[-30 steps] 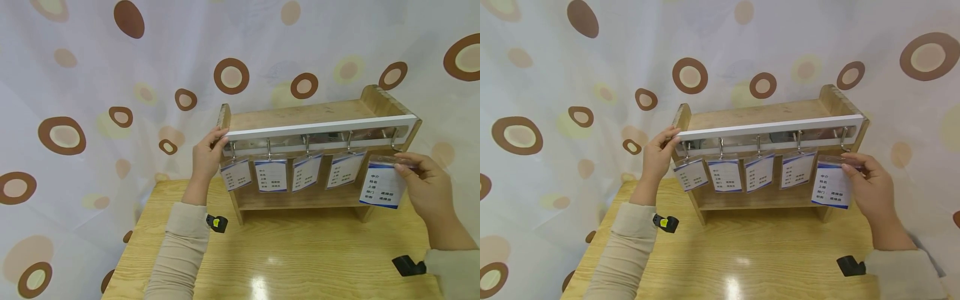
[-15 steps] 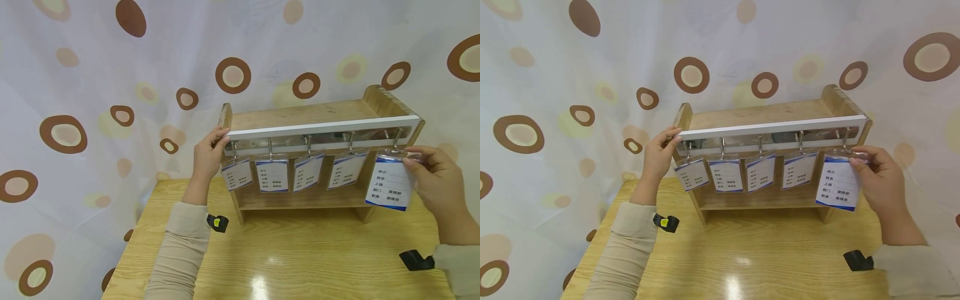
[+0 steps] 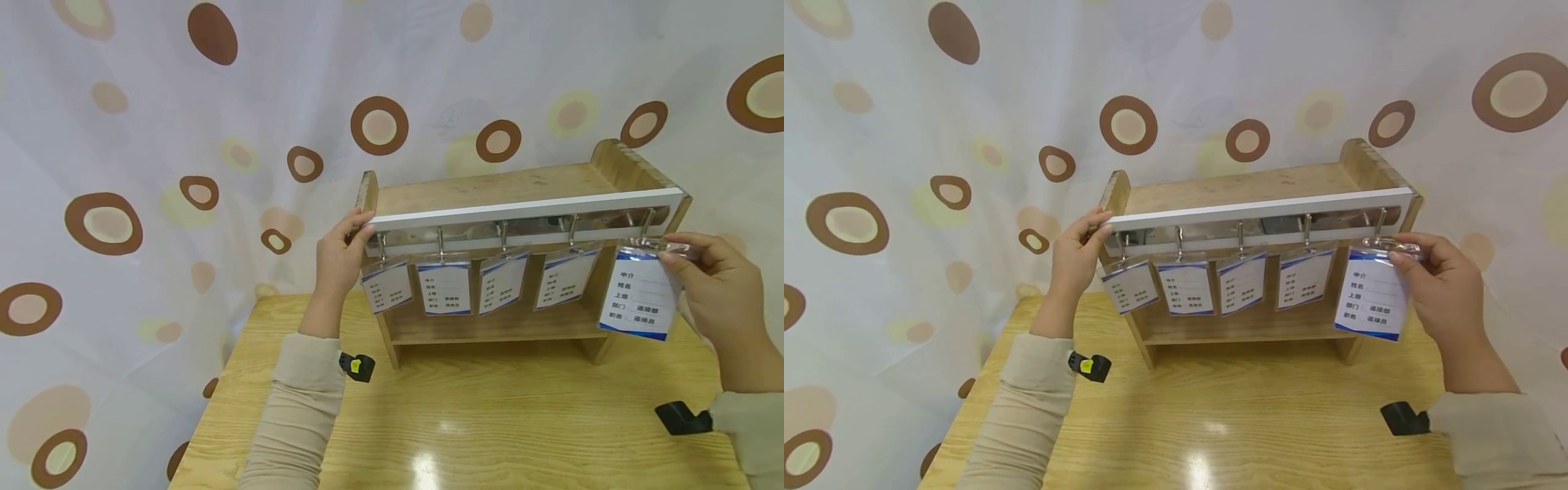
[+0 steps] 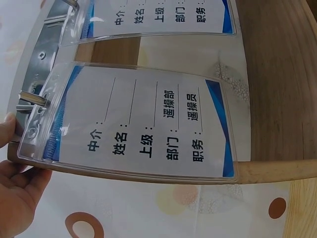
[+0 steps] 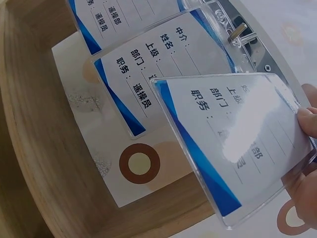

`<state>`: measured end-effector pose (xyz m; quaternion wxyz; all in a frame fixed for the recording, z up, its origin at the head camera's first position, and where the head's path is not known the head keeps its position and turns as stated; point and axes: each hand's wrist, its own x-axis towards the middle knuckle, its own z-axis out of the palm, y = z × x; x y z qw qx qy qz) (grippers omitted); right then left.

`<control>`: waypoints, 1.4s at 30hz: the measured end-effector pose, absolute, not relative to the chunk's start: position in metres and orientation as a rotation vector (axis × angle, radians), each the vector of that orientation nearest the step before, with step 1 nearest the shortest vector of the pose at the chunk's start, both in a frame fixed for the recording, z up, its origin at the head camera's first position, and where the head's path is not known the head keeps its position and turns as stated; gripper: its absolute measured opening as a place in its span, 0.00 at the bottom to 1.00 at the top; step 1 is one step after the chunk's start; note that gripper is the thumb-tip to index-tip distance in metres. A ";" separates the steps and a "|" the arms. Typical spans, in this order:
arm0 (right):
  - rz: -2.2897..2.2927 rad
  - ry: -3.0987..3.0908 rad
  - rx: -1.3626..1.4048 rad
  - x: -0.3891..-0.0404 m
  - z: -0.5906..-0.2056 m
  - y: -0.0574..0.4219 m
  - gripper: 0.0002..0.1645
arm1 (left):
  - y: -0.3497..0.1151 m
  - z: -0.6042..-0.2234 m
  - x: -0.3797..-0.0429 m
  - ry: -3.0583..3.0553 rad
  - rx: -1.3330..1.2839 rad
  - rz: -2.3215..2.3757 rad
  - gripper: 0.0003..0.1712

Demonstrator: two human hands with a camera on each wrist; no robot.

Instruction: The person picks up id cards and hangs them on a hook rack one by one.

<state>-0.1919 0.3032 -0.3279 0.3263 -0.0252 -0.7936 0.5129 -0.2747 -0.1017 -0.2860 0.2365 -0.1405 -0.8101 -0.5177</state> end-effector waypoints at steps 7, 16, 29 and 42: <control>1.358 -2.089 -0.114 -0.197 -0.333 0.308 0.15 | -0.103 -0.288 -0.275 -2.218 -0.378 -1.417 0.14; 1.355 -2.163 -0.118 -0.208 -0.346 0.323 0.15 | -0.103 -0.288 -0.274 -2.220 -0.375 -1.429 0.15; 1.474 -2.032 0.043 -0.234 -0.373 0.352 0.14 | -0.102 -0.288 -0.274 -2.230 -0.381 -1.422 0.15; 1.523 -1.918 0.140 -0.277 -0.413 0.391 0.18 | -0.102 -0.288 -0.275 -2.237 -0.400 -1.391 0.15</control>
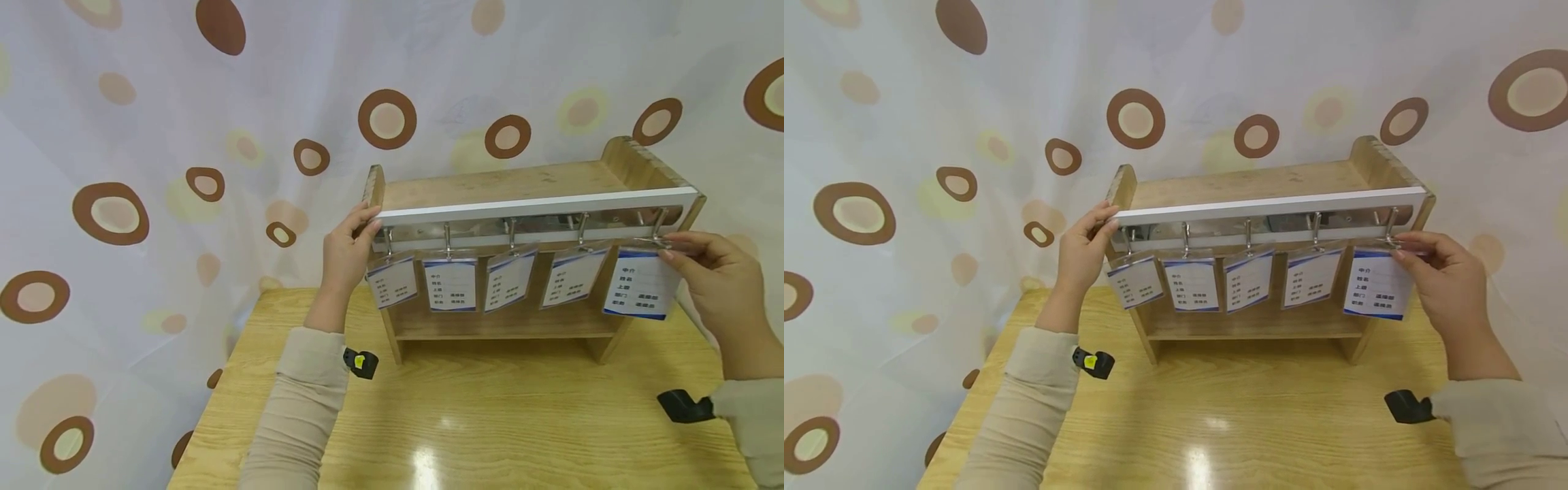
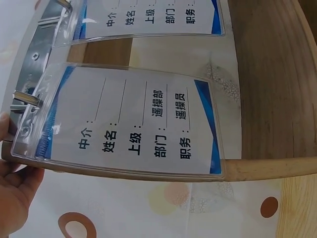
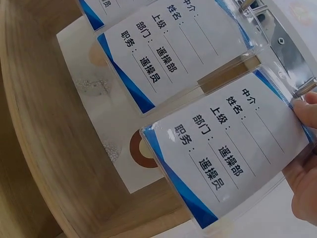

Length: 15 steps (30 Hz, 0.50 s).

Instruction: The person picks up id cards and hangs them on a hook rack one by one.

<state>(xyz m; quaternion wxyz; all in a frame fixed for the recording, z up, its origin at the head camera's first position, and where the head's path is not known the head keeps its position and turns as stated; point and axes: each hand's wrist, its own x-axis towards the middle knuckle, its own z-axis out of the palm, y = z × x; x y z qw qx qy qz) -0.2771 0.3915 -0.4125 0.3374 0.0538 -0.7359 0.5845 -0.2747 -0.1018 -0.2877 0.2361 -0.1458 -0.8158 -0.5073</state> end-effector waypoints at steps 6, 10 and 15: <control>1.457 -1.972 0.038 -0.233 -0.359 0.341 0.18 | -0.102 -0.286 -0.278 -2.260 -0.446 -1.342 0.15; 1.377 -1.999 -0.106 -0.211 -0.336 0.317 0.19 | -0.103 -0.283 -0.276 -2.336 -0.486 -1.240 0.18; 1.335 -1.961 -0.238 -0.203 -0.337 0.311 0.19 | -0.105 -0.289 -0.265 -2.370 -0.478 -1.124 0.24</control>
